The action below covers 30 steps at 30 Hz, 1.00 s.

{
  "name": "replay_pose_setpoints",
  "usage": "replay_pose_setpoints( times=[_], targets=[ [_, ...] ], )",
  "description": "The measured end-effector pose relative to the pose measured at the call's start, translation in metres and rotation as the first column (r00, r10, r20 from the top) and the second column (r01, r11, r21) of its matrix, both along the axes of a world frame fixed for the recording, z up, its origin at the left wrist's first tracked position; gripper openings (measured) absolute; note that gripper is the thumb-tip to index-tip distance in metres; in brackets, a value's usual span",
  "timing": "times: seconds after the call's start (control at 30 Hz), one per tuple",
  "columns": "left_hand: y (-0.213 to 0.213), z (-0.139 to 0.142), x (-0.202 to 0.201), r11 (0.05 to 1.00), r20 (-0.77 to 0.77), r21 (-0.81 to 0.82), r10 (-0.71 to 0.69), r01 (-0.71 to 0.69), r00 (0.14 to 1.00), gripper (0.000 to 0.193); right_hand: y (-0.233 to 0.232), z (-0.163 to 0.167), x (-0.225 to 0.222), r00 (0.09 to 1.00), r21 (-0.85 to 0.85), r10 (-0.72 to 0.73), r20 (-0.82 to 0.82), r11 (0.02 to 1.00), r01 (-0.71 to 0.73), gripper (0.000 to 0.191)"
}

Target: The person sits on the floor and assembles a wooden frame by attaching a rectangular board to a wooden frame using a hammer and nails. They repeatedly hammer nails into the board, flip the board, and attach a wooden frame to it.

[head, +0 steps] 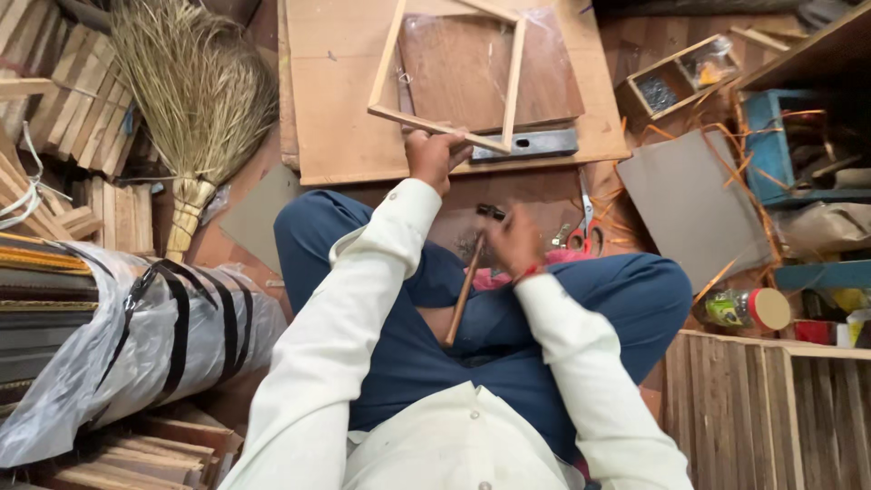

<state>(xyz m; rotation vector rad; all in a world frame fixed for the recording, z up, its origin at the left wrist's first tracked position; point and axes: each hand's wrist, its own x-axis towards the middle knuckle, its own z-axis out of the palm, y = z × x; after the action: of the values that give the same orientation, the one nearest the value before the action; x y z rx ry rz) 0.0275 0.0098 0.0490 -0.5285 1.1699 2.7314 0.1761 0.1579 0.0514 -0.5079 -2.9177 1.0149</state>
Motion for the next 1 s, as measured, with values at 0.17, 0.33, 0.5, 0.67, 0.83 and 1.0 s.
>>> replay_pose_setpoints(
  times=[0.17,0.33,0.5,0.67,0.83,1.0],
  targets=[
    [0.007,-0.023,-0.006,0.959,0.145,-0.277,0.104,-0.06,0.984,0.026,-0.024,-0.066,0.039,0.988,0.014,0.068,0.14,0.997,-0.07,0.066],
    [0.012,-0.009,-0.007,0.93,0.19,-0.343,0.207,-0.132,0.96,0.024,-0.006,-0.052,0.042,0.939,-0.847,-0.189,0.286,0.409,0.34,0.029],
    [0.02,-0.002,-0.004,0.876,0.139,-0.41,0.333,-0.252,0.932,0.023,-0.023,0.008,0.101,0.927,-0.729,-0.361,-0.104,0.661,0.176,0.044],
    [0.024,-0.004,-0.002,0.737,0.162,-0.654,0.356,-0.17,0.92,0.032,-0.017,0.044,0.081,0.945,-0.41,-0.199,-0.259,0.909,0.079,0.046],
    [0.023,-0.006,-0.002,0.607,0.136,-0.786,0.355,-0.118,0.925,0.041,-0.008,0.049,0.064,0.933,-0.073,-0.013,-0.36,0.997,-0.015,0.051],
    [0.022,-0.002,0.0,0.611,0.185,-0.788,0.348,-0.073,0.919,0.042,-0.015,0.048,0.063,0.841,0.214,0.151,-0.519,0.976,-0.044,0.063]
  ],
)
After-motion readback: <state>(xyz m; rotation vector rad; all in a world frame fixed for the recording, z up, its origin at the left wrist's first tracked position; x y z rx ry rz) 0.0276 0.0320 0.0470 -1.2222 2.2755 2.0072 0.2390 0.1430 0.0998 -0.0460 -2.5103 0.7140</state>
